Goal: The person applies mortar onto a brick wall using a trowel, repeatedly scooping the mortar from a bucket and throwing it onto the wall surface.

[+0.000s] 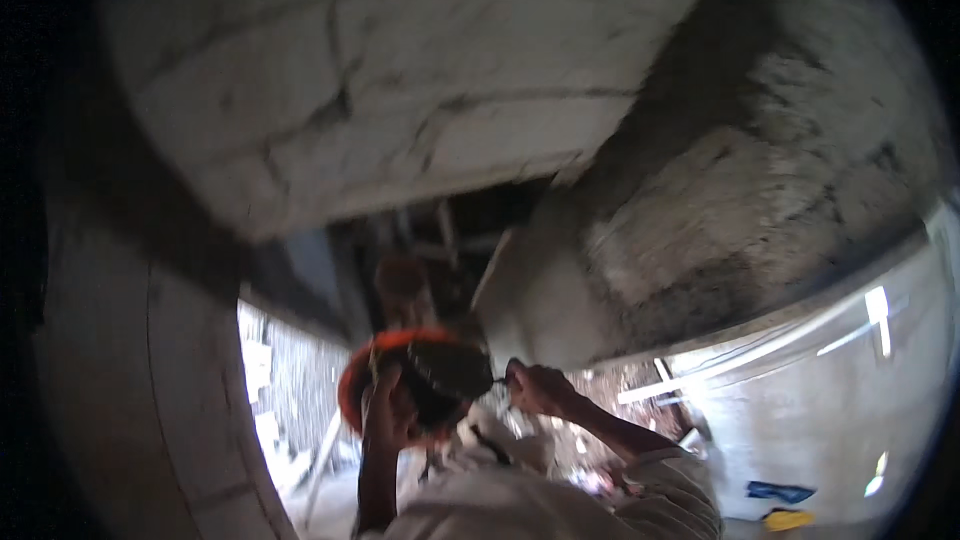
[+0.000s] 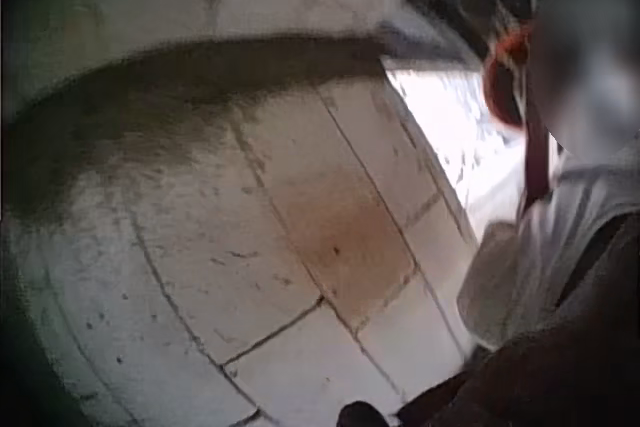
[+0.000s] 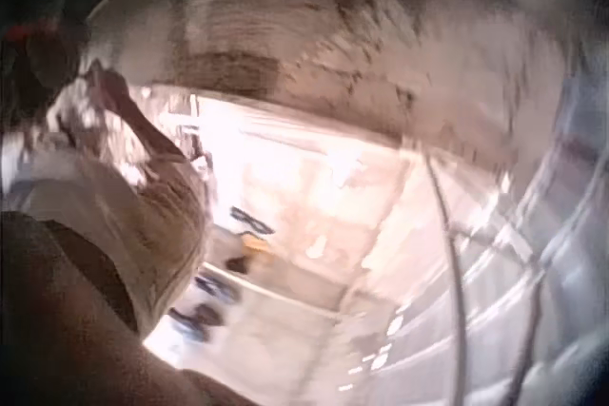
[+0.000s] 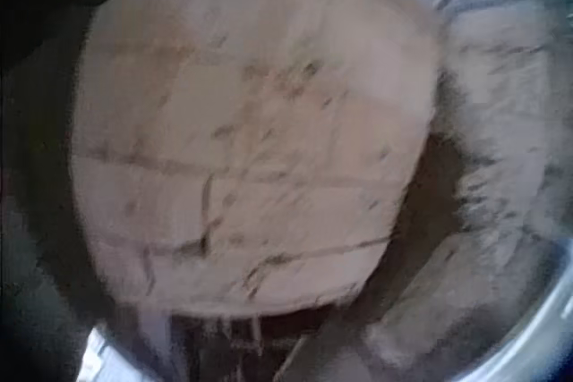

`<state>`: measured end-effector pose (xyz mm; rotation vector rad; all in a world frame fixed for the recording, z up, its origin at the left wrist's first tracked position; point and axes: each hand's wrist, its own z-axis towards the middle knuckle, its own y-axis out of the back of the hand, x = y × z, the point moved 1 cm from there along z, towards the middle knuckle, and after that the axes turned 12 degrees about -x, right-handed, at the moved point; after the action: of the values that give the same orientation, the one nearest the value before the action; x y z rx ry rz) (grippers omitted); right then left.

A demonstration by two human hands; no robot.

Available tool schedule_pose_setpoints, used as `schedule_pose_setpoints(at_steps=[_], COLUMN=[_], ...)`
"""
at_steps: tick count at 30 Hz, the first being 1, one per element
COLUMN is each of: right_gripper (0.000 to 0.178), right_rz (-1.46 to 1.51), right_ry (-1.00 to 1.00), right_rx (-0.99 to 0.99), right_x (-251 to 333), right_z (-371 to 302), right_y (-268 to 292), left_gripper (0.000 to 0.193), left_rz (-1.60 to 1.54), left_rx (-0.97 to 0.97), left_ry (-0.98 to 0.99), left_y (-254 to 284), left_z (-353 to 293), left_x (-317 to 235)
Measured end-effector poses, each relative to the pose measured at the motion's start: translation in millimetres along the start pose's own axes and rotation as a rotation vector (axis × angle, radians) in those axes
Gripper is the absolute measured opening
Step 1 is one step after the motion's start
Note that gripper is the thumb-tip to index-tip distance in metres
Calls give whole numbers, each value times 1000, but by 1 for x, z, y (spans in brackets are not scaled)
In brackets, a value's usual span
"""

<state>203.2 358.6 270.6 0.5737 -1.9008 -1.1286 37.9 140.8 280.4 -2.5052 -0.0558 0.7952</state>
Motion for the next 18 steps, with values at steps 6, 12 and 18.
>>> schedule_pose_setpoints(at_steps=[6, 12, 18], right_gripper=[36, 31, 32], right_rz=[-49, 88, 730], right_ry=[565, 901, 967], right_rx=[-341, -634, -563], right_x=[80, 206, 162], right_z=[13, -3, 40], right_y=[222, 431, 509], left_gripper=[24, 27, 40], left_rz=[16, -61, 156], left_rx=[-118, -114, -195], left_ry=[-142, -428, -555], left_y=[29, 26, 17], left_z=[22, -25, -15], left_x=[11, -9, -15])
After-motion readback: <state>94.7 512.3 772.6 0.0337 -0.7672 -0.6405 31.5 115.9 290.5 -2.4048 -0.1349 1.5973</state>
